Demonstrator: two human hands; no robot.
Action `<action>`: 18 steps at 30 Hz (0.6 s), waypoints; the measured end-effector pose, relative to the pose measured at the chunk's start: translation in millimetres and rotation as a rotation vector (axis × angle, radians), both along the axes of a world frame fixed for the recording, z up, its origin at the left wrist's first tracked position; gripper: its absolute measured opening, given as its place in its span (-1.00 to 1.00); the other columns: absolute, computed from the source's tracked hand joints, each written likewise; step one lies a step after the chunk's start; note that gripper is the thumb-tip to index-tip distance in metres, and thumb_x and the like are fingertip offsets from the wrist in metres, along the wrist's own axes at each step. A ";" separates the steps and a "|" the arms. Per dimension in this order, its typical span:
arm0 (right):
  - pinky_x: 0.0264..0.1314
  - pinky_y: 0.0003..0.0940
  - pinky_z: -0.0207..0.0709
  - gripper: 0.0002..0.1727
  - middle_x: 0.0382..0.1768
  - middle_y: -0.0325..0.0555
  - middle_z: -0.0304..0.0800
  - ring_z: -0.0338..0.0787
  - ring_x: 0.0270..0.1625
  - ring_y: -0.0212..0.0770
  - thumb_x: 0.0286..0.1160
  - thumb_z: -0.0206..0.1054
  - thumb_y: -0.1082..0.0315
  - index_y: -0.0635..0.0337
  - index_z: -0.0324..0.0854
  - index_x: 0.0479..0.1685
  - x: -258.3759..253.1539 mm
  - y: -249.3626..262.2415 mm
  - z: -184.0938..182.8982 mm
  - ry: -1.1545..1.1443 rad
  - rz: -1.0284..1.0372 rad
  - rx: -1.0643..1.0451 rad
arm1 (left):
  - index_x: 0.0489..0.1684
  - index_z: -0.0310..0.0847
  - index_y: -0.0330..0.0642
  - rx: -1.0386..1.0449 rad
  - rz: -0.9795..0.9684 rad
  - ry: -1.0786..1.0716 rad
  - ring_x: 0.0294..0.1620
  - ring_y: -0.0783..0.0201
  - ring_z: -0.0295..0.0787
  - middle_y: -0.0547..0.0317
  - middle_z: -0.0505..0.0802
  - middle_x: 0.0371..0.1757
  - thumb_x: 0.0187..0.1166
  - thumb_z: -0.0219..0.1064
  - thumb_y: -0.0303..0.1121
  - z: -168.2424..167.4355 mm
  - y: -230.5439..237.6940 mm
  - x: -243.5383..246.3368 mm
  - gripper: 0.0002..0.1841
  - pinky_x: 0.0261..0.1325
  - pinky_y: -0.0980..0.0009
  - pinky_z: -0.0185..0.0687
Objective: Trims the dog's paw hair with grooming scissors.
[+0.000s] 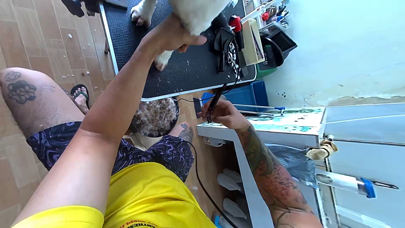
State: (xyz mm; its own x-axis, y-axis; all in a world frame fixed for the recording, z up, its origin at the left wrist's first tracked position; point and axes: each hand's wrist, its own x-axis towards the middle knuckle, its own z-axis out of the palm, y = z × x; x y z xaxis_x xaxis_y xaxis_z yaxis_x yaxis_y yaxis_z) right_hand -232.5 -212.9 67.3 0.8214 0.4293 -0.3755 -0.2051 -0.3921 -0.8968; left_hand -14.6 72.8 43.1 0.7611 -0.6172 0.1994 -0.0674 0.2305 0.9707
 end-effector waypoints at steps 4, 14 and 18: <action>-0.05 -0.02 0.81 -0.87 -0.19 -0.11 0.76 0.80 -0.24 -0.15 0.55 0.36 0.28 0.02 0.68 -0.02 15.0 -1.6 -6.5 -0.085 -0.361 0.123 | 0.50 0.58 -0.06 0.417 0.034 -0.309 0.43 0.30 0.67 0.09 0.79 0.35 0.45 0.52 0.15 -0.5 -1.5 0.8 -0.30 0.61 0.16 0.46; -0.45 -0.21 0.74 -0.74 -0.43 -0.13 0.71 0.71 -0.55 -0.25 0.66 0.34 0.25 0.24 0.61 0.11 77.7 -3.6 -20.6 -0.013 -1.027 -0.264 | 0.42 0.60 -0.27 0.904 0.540 -0.329 0.49 -0.09 0.62 -0.23 0.74 0.38 0.45 0.52 0.01 8.8 116.7 2.8 -0.34 0.55 -0.16 0.43; -0.05 0.04 0.73 -0.59 -0.20 0.06 0.84 0.83 -0.19 -0.05 0.20 0.64 0.34 0.31 0.74 0.05 108.1 -10.5 -34.9 -0.179 -1.022 -0.409 | 0.41 0.56 -0.44 1.089 0.614 -0.142 0.49 -0.20 0.59 -0.38 0.68 0.42 0.55 0.46 -0.30 23.2 126.1 25.9 -0.48 0.56 -0.15 0.38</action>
